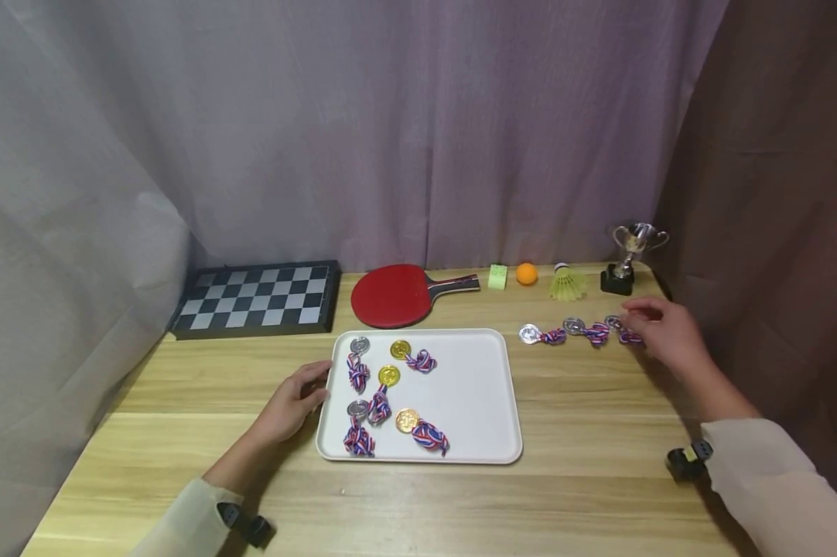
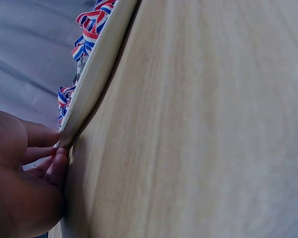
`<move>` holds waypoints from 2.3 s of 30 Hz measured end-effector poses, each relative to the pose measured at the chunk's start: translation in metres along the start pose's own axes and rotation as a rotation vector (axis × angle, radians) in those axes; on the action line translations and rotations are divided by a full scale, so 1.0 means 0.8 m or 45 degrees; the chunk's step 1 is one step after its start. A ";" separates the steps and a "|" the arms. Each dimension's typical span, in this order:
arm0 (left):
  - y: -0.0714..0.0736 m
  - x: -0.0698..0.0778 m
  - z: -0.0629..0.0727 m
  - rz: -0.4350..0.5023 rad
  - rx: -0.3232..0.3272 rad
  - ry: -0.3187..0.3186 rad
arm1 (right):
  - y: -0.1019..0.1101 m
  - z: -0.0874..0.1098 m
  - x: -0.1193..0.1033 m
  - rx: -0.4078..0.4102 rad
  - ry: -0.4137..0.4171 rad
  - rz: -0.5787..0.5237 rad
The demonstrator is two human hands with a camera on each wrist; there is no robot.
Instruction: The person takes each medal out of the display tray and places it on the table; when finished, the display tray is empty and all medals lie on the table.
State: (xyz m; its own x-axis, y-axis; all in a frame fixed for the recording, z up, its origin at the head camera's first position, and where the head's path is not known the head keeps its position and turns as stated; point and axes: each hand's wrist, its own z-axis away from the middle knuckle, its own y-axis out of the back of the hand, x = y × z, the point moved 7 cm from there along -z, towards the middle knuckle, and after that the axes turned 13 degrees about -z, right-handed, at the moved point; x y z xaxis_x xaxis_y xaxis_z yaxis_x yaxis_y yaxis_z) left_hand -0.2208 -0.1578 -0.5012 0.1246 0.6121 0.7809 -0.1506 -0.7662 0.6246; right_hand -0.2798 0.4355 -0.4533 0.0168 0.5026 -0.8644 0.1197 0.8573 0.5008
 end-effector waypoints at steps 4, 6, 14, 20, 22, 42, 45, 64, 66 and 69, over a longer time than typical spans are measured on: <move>0.000 0.000 0.000 -0.004 0.008 -0.002 | -0.007 0.012 -0.025 0.012 0.115 0.015; 0.000 -0.001 -0.001 -0.005 0.007 0.004 | -0.015 0.019 -0.038 0.004 0.175 0.012; -0.001 0.000 0.000 -0.002 0.001 0.004 | -0.063 0.053 -0.082 -0.118 0.174 0.001; 0.002 0.006 0.002 -0.041 0.040 -0.098 | -0.104 0.075 -0.113 -0.248 0.180 -0.066; 0.002 0.007 0.003 -0.044 0.050 -0.117 | -0.119 0.082 -0.121 -0.300 0.189 -0.096; -0.001 0.000 0.000 -0.015 0.005 -0.016 | -0.301 0.128 -0.166 -0.827 0.185 -0.242; -0.001 0.000 0.000 -0.012 0.004 -0.018 | -0.322 0.130 -0.171 -0.874 0.197 -0.227; -0.002 -0.001 0.000 0.005 0.005 -0.031 | -0.380 0.136 -0.180 -0.917 0.476 0.030; -0.002 0.000 0.000 0.001 0.004 -0.033 | -0.380 0.138 -0.181 -0.913 0.490 0.048; -0.002 -0.001 0.000 0.001 0.003 -0.031 | -0.380 0.138 -0.182 -0.910 0.506 0.057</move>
State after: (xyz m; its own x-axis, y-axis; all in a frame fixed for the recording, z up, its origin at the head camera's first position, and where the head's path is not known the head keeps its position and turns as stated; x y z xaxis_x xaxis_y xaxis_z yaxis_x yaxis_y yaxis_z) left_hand -0.2208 -0.1574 -0.5027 0.1482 0.6065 0.7812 -0.1487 -0.7673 0.6239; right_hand -0.2086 0.0895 -0.4844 -0.3627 0.4248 -0.8294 -0.5368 0.6323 0.5586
